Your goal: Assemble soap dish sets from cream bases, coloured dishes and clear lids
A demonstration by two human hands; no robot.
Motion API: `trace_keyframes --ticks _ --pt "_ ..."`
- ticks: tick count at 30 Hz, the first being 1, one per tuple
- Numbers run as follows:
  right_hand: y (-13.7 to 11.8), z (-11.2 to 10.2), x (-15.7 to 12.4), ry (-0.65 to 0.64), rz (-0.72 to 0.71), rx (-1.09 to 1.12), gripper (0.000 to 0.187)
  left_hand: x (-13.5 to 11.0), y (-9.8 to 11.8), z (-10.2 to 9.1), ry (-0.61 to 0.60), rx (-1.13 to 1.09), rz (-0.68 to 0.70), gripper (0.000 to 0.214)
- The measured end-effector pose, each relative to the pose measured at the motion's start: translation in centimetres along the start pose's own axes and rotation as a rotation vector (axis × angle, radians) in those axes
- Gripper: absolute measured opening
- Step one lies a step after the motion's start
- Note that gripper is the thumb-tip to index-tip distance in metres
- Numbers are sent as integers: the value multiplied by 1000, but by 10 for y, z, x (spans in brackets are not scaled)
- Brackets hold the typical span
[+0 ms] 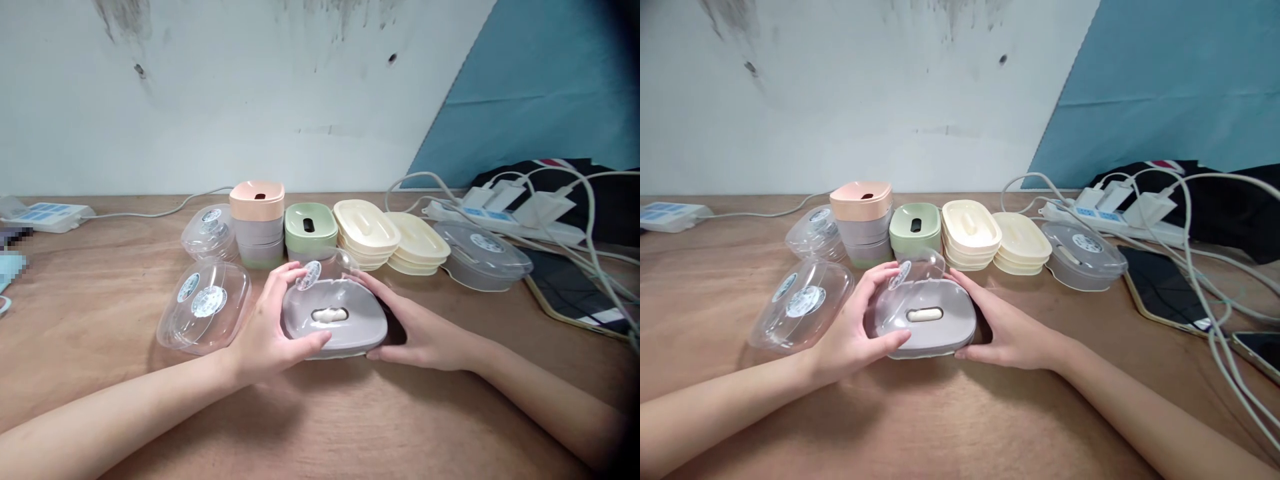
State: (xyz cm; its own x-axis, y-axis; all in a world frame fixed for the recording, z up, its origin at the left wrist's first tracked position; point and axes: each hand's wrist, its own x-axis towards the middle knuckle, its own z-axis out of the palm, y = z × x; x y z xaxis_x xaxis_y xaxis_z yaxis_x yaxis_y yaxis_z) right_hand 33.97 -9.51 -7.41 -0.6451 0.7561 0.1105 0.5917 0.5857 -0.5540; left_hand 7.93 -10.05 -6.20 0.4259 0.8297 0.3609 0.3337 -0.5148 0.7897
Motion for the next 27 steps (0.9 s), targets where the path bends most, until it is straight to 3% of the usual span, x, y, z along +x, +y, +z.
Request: trace_keyframes --ticks 5,11,16,21,27 --pt "-3 -1 0 -10 9 13 106 0 1 -1 -154 92 115 62" --pt "-5 0 -3 -13 12 -14 105 4 -1 -7 -249 176 202 63" --pt "-2 1 -2 14 13 49 98 5 0 -9 -249 236 273 62" --pt "3 3 0 91 -1 172 94 0 -3 -6 -245 251 224 60" --pt "8 5 1 123 -9 206 97 3 -7 -6 -220 250 305 62"
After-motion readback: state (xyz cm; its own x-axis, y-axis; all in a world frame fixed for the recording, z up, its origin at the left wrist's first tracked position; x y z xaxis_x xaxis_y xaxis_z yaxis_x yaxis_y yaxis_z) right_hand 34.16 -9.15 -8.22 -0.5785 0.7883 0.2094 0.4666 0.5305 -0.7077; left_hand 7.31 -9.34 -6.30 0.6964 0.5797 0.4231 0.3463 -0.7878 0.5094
